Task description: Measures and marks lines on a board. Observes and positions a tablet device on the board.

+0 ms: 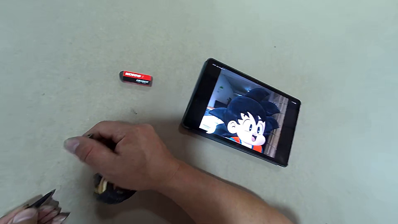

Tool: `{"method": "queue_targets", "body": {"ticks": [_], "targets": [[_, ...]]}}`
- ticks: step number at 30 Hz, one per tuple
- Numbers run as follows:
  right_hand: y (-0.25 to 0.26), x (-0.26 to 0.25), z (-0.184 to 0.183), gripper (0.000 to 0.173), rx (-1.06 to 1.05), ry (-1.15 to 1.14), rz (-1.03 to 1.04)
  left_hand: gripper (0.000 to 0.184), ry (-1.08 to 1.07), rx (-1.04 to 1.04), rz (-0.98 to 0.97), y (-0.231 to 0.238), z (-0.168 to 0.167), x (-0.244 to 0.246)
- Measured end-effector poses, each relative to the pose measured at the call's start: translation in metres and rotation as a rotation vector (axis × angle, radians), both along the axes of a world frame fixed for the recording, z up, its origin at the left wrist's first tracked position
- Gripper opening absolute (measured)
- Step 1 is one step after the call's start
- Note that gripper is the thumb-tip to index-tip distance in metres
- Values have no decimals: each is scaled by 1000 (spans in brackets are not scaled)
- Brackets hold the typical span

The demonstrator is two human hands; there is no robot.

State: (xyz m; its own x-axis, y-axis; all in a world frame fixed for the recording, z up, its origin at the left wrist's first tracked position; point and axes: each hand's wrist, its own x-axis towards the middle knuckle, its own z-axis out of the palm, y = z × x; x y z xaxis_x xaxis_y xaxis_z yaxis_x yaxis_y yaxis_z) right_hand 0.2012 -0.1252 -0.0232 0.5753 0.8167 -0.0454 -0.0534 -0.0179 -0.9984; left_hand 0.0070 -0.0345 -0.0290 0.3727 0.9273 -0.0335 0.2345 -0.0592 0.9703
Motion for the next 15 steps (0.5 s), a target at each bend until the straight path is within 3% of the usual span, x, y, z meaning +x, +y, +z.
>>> {"method": "queue_targets", "body": {"ticks": [6,9,15], "targets": [[2,-2,-7,23,19,18,-7,8,-55,155,242,26,-10,-24],[4,-6,-9,26,14,17,-25,6,-50,125,328,44,-11,-25],[6,-8,-9,26,7,3,-67,3,-11,105,365,63,-9,-21]]}}
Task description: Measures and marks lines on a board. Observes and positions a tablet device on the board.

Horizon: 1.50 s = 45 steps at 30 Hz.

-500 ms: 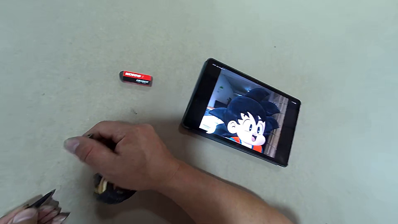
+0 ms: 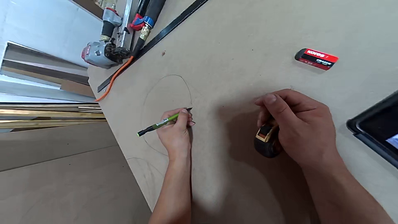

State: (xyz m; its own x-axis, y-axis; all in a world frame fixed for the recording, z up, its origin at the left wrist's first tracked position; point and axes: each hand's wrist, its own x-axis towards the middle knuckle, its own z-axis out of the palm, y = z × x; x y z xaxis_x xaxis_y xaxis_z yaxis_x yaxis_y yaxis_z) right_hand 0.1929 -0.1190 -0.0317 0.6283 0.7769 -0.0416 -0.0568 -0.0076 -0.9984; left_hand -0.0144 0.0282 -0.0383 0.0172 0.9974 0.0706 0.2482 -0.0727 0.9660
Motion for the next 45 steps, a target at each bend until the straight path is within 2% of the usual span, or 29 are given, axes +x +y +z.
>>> {"method": "queue_targets", "body": {"ticks": [17,40,45], "targets": [[1,0,-2,27,-1,-11,-5,2,47,38,-6,12,-2,7],[1,-1,-2,27,-1,-20,-6,5,65,81,-23,8,-1,7],[1,-1,-3,27,19,-13,1,5,108,39,-32,3,1,4]]}}
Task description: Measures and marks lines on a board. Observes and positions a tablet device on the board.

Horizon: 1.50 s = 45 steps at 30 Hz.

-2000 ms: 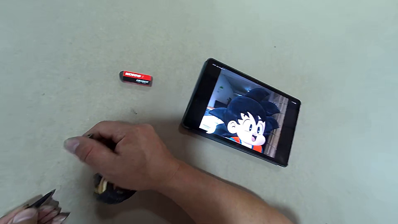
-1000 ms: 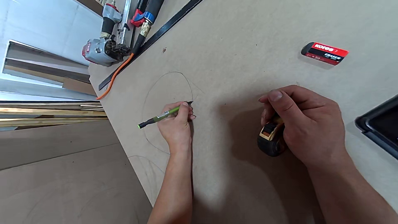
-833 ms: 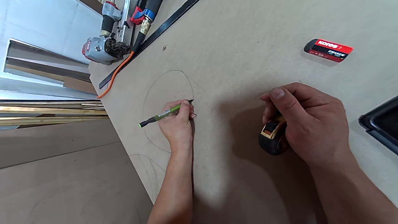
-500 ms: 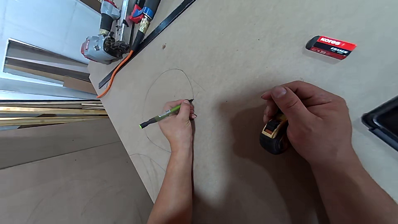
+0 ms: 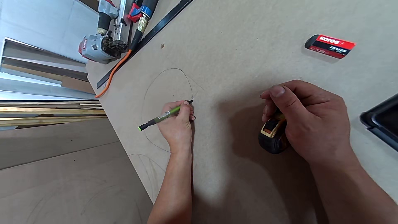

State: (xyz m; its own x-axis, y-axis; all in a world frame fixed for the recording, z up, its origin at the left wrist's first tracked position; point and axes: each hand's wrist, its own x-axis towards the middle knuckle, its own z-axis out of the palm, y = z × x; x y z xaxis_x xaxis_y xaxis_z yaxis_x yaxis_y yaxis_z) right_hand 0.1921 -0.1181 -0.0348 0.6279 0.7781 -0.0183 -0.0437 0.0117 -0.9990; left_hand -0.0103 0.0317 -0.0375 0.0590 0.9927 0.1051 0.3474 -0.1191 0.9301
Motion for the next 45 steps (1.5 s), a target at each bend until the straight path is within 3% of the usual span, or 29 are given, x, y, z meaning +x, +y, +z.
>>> {"method": "queue_targets", "body": {"ticks": [45], "targets": [[0,0,0,27,-3,-14,-4,6,7,14,-14,-46,1,7]]}}
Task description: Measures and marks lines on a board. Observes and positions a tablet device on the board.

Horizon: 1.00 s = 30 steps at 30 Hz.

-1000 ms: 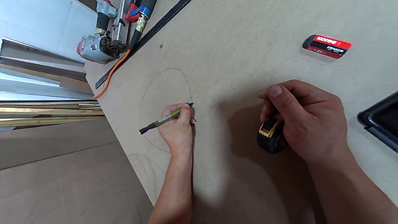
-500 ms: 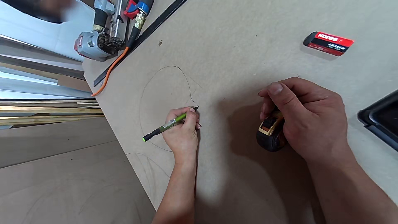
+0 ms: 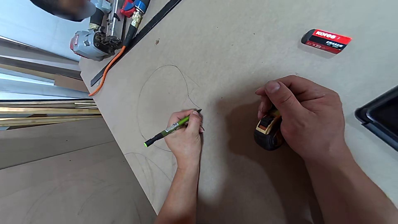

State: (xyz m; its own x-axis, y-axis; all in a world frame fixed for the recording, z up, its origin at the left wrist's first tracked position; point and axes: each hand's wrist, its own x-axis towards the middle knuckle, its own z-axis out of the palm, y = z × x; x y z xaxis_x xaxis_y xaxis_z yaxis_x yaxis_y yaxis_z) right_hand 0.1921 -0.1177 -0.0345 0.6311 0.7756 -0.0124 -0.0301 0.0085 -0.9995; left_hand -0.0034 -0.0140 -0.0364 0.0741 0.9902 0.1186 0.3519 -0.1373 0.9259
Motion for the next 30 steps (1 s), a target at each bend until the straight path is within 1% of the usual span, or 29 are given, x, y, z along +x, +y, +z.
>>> {"method": "queue_targets", "body": {"ticks": [2,25,28,30], "targets": [[0,0,0,27,2,2,-1,4,36,-23,2,-6,3,2],[0,0,0,26,3,-6,5,5,11,-6,-137,-26,0,13],[0,0,0,27,2,-10,7,5,-36,-44,-151,-23,1,10],[-1,1,0,27,1,-9,9,4,-91,-69,-150,-10,0,2]]}}
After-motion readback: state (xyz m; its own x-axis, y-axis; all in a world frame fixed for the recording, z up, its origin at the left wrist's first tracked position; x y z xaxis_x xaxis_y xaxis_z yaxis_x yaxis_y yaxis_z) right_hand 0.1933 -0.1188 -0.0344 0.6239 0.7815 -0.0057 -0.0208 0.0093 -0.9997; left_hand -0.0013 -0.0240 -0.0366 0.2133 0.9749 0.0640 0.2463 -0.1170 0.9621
